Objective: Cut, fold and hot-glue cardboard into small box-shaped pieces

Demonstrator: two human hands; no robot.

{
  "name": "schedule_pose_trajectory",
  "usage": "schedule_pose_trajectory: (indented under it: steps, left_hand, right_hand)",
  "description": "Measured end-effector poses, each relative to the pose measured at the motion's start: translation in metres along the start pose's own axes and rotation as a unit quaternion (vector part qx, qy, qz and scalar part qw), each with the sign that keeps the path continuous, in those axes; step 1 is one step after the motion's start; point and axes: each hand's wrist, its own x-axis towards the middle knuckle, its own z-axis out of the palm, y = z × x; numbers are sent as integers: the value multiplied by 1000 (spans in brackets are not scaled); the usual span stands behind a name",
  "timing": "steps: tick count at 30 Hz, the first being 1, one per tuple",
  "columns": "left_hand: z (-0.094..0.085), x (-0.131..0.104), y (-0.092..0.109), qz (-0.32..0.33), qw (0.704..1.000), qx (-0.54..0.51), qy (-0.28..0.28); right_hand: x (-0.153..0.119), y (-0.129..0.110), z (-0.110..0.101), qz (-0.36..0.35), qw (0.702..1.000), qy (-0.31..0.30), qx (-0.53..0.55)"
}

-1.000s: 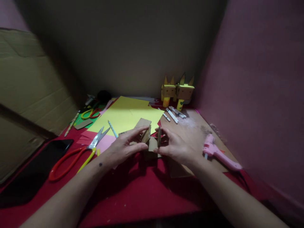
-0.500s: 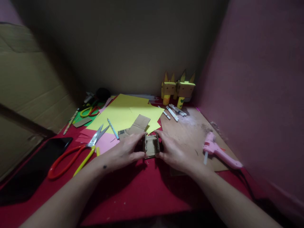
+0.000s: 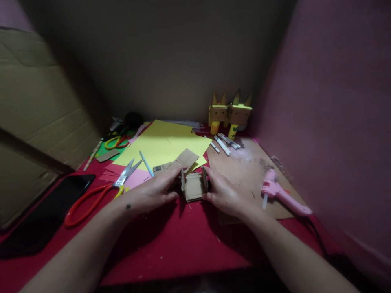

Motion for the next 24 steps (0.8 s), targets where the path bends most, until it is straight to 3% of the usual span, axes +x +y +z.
schedule_pose_trajectory:
  steps: [4,7,10,14,17,19,21,24]
  left_hand:
    - [-18,-4,-8,-68,994,49,74]
    - [-26,-4,-20,-136,969,168,120]
    - [-24,-3,-33,-175,949,245,94]
    - [-18,-2,-40,-179,951,236,90]
    - [-20,0,-35,-171,936,255,173]
    - [-20,0,-24,-143,940,234,205]
    - [-14,2,-8,-86,966,187,159]
    - [3,7,17,10,989,150,9]
  right_hand:
    - [0,-5,0,-2,1000,-11,14]
    - [1,-9,-2,-1,1000,-13,15]
    - [1,-9,-2,15,1000,-12,2]
    - [0,-7,-3,34,999,-6,13]
    - [-1,-13,-9,51,994,51,80]
    - [-1,-19,-15,39,980,137,141]
    - [-2,-24,-22,3,951,246,185]
    - [-3,-25,-28,-42,909,350,222]
